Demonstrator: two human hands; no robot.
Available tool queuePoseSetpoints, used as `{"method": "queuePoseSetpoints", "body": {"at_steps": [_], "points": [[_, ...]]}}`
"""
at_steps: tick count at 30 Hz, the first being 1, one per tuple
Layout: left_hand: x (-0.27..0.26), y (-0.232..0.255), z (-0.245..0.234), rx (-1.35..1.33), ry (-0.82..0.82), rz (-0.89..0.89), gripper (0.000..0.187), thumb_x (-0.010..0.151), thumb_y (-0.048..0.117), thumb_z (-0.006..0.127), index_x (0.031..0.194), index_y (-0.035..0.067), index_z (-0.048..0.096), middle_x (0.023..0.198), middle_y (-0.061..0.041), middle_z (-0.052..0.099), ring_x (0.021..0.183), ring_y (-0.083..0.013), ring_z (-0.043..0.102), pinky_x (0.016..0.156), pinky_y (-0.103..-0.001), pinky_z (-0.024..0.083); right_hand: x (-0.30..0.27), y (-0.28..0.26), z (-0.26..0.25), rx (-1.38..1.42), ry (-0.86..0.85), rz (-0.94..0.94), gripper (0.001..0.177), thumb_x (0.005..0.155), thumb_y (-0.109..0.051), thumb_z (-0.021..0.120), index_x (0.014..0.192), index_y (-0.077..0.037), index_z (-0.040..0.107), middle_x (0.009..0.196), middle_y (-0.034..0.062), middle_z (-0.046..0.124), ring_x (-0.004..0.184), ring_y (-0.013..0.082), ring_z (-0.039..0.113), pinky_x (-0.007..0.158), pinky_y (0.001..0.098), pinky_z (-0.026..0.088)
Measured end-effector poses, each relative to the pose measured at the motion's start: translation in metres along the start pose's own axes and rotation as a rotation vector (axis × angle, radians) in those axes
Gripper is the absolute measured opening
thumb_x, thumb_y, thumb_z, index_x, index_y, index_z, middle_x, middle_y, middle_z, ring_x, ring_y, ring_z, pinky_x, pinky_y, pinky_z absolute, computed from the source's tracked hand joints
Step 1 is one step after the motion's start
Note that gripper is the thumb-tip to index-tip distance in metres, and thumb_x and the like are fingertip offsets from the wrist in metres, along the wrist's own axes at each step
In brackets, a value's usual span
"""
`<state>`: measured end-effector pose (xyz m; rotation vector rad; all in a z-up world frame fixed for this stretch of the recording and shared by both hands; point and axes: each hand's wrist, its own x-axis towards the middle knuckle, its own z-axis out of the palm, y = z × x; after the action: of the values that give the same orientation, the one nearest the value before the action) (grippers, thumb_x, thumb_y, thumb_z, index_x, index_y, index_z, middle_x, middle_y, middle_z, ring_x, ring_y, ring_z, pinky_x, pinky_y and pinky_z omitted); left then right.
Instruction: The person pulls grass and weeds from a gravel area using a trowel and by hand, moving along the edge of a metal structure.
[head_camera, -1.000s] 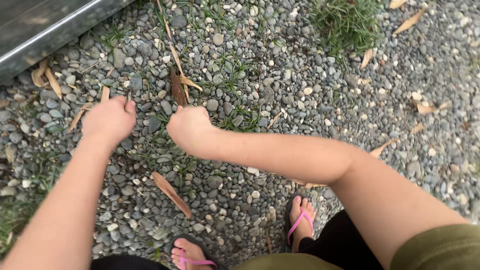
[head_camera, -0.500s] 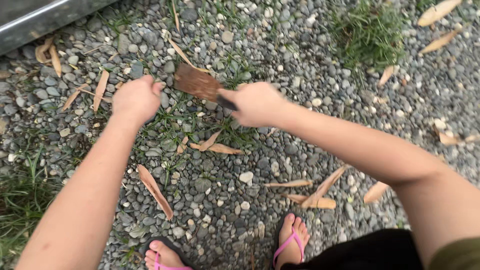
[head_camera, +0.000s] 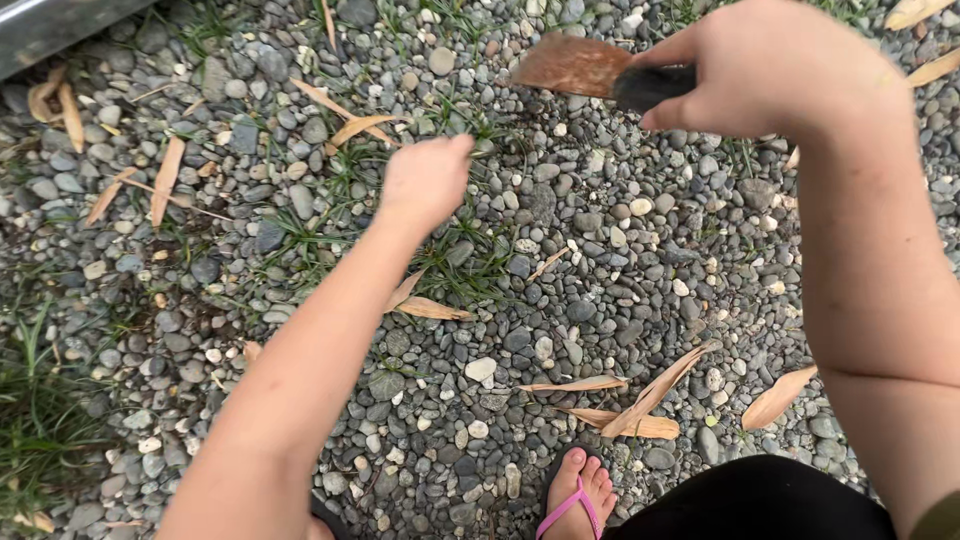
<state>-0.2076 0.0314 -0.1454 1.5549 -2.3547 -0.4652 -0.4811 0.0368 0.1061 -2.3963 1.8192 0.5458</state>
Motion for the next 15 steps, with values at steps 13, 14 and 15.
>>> {"method": "queuePoseSetpoints", "body": {"at_steps": [13, 14, 15], "points": [[0.089, -0.018, 0.084, 0.517, -0.150, 0.151, 0.016, 0.095, 0.017, 0.057, 0.106, 0.011, 0.067, 0.093, -0.010, 0.075, 0.087, -0.0279, 0.073, 0.074, -0.044, 0.054, -0.038, -0.022, -0.015, -0.152, -0.353, 0.086, 0.052, 0.083, -0.049, 0.078, 0.135, -0.045, 0.069, 0.081, 0.0082, 0.077, 0.075, 0.0287, 0.073, 0.076, 0.0385, 0.059], [0.093, -0.016, 0.085, 0.524, -0.209, 0.105, 0.017, 0.096, 0.017, 0.057, 0.106, 0.011, 0.069, 0.096, -0.010, 0.076, 0.089, -0.0289, 0.074, 0.077, -0.045, 0.054, -0.040, -0.023, -0.015, -0.171, -0.328, 0.047, 0.054, 0.082, -0.049, 0.078, 0.135, -0.045, 0.069, 0.082, 0.0080, 0.077, 0.076, 0.0287, 0.073, 0.076, 0.0386, 0.059], [0.096, -0.016, 0.084, 0.523, -0.208, 0.106, 0.017, 0.096, 0.017, 0.057, 0.106, 0.011, 0.069, 0.096, -0.010, 0.076, 0.089, -0.0289, 0.074, 0.077, -0.045, 0.054, -0.041, -0.024, -0.015, -0.190, -0.303, 0.007, 0.055, 0.081, -0.049, 0.079, 0.135, -0.044, 0.069, 0.083, 0.0077, 0.077, 0.078, 0.0287, 0.073, 0.077, 0.0387, 0.059]]}}
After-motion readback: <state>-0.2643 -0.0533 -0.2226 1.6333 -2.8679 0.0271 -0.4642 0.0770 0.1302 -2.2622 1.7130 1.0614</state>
